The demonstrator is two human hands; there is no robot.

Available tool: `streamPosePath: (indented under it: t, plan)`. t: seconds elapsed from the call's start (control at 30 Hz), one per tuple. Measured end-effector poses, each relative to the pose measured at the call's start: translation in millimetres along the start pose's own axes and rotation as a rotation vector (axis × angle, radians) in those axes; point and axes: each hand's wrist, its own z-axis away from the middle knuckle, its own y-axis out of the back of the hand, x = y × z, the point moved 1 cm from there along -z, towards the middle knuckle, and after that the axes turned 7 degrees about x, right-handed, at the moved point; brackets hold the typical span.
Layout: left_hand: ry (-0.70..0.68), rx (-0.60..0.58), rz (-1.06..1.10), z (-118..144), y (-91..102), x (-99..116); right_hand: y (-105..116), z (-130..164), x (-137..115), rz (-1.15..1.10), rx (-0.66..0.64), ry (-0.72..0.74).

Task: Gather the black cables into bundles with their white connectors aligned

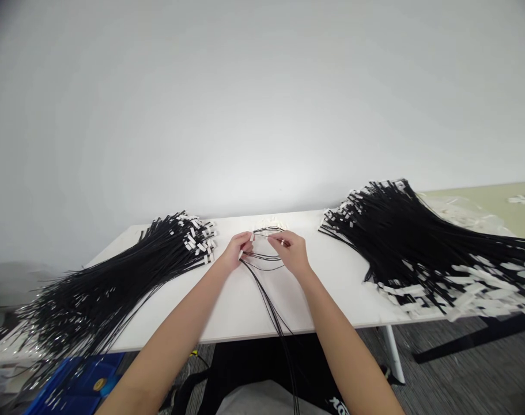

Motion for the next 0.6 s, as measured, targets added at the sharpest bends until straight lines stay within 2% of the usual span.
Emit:
streamPosePath:
  t: [0.07,0.13,0.6]
  plan:
    - [0.000,-0.015,0.011,0.4,-0.3,0.7,-2.5,2.7,-0.4,0.118,-0.015,0.112]
    - [-0.002,-0.033,0.022,1.0,-0.8,1.5,-2.7,3.9,-0.3,0.167,-0.010,0.148]
    - [-0.024,-0.064,0.023,3.0,-1.7,2.8,-3.6,5.0,-0.5,0.215,-0.026,0.194]
